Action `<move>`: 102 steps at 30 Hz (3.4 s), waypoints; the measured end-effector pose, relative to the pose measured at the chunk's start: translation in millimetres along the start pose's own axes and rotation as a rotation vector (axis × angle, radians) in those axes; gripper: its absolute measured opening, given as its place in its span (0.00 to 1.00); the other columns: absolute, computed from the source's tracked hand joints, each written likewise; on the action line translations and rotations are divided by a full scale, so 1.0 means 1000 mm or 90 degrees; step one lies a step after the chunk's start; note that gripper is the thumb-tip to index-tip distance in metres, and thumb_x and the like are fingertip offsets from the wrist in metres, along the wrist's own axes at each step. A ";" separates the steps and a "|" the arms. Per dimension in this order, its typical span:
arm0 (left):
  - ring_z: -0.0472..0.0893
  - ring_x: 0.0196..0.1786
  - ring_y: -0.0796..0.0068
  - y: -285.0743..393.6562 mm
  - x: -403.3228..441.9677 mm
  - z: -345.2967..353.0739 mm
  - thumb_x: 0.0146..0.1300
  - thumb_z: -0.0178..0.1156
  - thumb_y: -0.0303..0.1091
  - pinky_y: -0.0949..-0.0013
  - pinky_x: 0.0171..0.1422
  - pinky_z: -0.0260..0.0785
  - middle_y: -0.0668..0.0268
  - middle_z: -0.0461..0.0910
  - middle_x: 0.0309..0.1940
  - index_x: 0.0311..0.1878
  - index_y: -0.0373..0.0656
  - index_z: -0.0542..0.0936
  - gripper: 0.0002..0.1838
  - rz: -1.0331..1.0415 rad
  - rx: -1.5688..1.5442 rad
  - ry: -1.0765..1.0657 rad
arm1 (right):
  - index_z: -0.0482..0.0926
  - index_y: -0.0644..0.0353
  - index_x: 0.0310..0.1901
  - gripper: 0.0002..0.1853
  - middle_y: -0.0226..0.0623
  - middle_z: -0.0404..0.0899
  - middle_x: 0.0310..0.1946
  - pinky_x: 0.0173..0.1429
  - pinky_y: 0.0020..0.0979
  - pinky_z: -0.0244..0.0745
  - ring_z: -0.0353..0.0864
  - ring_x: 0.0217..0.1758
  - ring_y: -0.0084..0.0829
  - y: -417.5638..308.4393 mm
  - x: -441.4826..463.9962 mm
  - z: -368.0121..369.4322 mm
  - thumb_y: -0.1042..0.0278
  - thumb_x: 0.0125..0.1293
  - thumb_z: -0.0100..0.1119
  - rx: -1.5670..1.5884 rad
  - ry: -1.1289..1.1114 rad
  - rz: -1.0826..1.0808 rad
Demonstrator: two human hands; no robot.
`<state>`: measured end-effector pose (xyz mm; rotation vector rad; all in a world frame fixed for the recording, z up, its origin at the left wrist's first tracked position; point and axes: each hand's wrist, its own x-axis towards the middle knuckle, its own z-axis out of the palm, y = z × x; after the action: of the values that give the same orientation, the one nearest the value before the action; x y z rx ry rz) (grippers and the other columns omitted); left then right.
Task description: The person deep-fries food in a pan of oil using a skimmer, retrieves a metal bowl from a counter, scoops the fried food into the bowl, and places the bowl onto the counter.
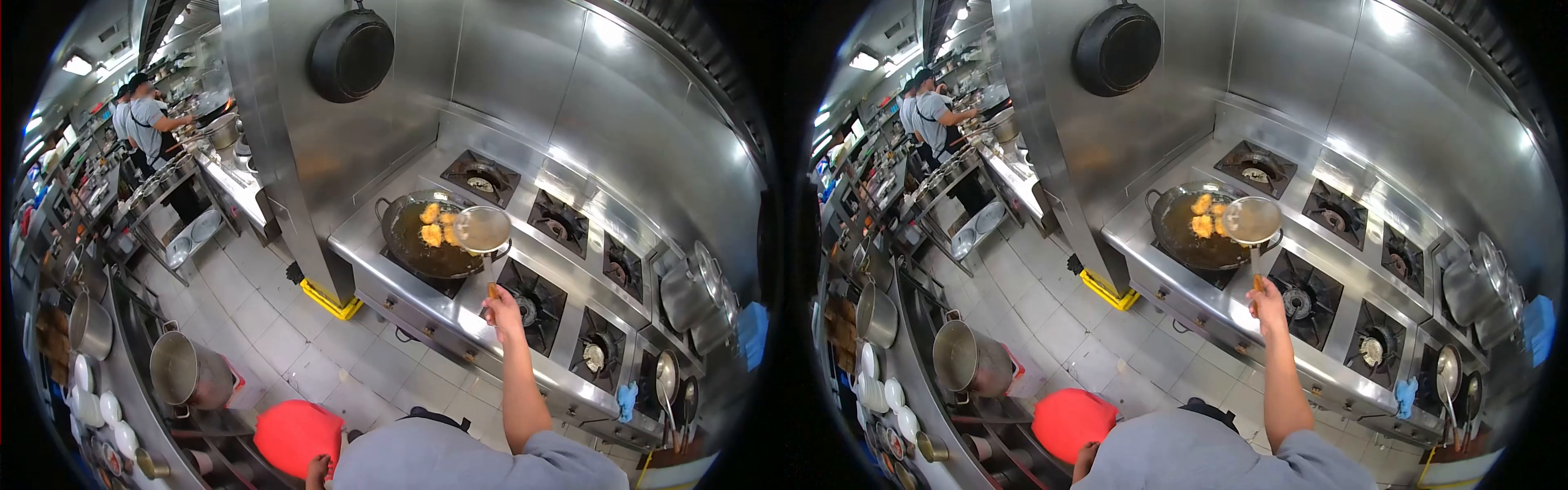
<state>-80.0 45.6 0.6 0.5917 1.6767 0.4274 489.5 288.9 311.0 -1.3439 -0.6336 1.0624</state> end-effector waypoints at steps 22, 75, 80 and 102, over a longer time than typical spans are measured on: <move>0.79 0.26 0.72 0.018 0.008 -0.001 0.62 0.56 0.40 0.67 0.27 0.70 0.64 0.80 0.33 0.51 0.41 0.75 0.17 -0.031 0.036 -0.038 | 0.64 0.70 0.63 0.31 0.37 0.77 0.31 0.22 0.24 0.64 0.68 0.17 0.22 -0.043 -0.031 0.009 0.75 0.55 0.53 -0.401 -0.125 0.016; 0.79 0.29 0.73 0.051 0.002 0.015 0.64 0.54 0.42 0.69 0.27 0.68 0.65 0.80 0.35 0.53 0.41 0.73 0.18 0.008 -0.001 0.012 | 0.66 0.66 0.60 0.26 0.34 0.74 0.26 0.20 0.25 0.62 0.69 0.19 0.21 -0.016 0.019 0.080 0.74 0.58 0.52 -0.308 -0.142 0.040; 0.78 0.29 0.74 0.009 -0.021 0.019 0.64 0.57 0.39 0.70 0.26 0.68 0.64 0.80 0.29 0.48 0.39 0.76 0.15 -0.003 -0.019 0.018 | 0.69 0.65 0.55 0.20 0.32 0.73 0.25 0.17 0.23 0.58 0.68 0.17 0.20 -0.014 0.060 0.101 0.75 0.60 0.50 -0.204 -0.197 0.096; 0.76 0.23 0.73 -0.074 0.020 0.017 0.63 0.57 0.36 0.70 0.24 0.69 0.63 0.79 0.28 0.45 0.38 0.78 0.12 0.000 -0.311 -0.024 | 0.66 0.61 0.63 0.28 0.29 0.74 0.26 0.18 0.20 0.60 0.67 0.16 0.17 -0.013 0.010 -0.002 0.79 0.57 0.49 -0.182 0.063 -0.039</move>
<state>-76.8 -2.2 -61.7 0.2366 1.4632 0.7904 498.2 298.3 320.8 -1.6032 -0.7682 0.8733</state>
